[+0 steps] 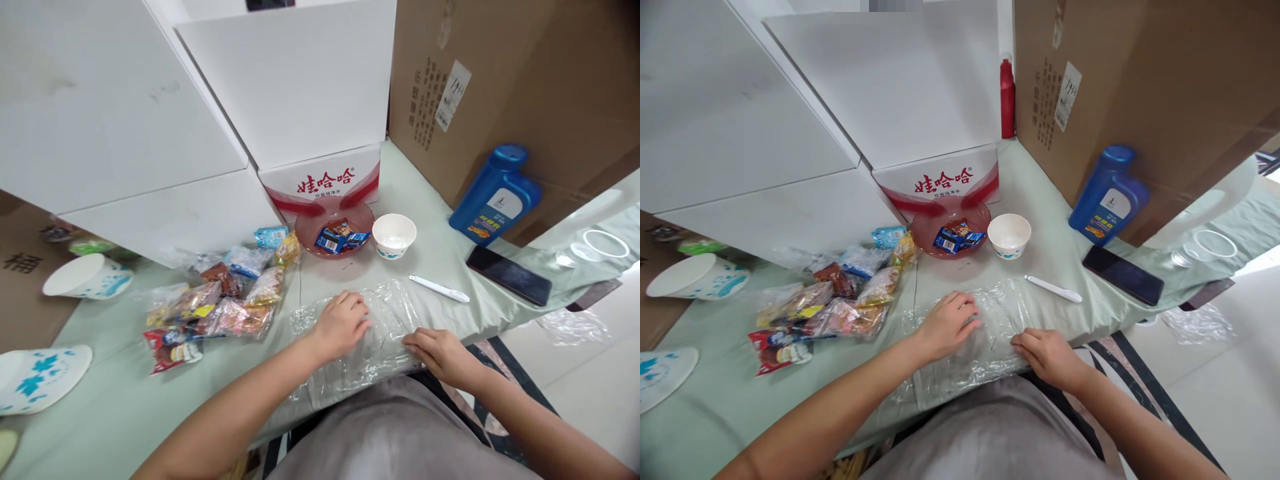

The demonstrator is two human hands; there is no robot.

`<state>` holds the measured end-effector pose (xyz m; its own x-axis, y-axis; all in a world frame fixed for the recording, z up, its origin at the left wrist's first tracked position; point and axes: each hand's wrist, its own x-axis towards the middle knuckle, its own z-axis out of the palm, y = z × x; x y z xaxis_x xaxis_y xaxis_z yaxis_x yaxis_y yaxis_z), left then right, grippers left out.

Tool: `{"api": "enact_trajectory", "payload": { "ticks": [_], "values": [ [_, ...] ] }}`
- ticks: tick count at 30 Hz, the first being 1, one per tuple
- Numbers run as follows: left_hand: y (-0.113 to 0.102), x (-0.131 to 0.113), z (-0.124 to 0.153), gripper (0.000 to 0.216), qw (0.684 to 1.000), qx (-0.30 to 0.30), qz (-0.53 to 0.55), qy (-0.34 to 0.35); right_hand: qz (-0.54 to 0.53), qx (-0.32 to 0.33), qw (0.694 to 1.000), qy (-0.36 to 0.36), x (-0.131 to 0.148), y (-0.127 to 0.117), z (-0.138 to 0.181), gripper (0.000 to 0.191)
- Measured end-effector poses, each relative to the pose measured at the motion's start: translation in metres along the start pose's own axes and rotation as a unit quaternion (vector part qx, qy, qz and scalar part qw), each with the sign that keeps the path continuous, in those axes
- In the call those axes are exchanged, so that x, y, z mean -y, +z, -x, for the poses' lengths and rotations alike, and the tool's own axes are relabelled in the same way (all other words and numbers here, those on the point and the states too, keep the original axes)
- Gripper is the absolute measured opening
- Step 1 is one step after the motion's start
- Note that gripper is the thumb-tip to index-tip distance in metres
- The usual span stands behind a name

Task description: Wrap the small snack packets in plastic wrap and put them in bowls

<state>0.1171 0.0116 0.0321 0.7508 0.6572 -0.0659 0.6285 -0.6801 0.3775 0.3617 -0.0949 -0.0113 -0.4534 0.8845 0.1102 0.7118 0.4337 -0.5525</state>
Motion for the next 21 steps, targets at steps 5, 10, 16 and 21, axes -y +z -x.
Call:
{"api": "enact_trajectory", "payload": {
  "ticks": [5, 10, 16, 21],
  "values": [
    [-0.010, 0.003, 0.046, 0.031, 0.984, 0.099, 0.145, -0.024, -0.069, -0.095, 0.991, 0.057, 0.003, -0.010, 0.008, 0.029],
    [-0.005, 0.022, 0.069, 0.006, 0.954, 0.094, 0.260, -0.113, -0.105, -0.159, 0.973, 0.131, 0.007, -0.012, 0.001, 0.031],
    [-0.010, 0.033, 0.083, 0.009, 0.937, 0.036, 0.322, -0.132, -0.132, -0.224, 0.960, 0.107, 0.010, -0.013, -0.008, 0.035],
    [-0.010, 0.047, 0.092, 0.011, 0.937, -0.011, 0.305, -0.170, -0.204, -0.228, 0.939, 0.160, 0.012, -0.011, -0.024, 0.041]
  ]
}}
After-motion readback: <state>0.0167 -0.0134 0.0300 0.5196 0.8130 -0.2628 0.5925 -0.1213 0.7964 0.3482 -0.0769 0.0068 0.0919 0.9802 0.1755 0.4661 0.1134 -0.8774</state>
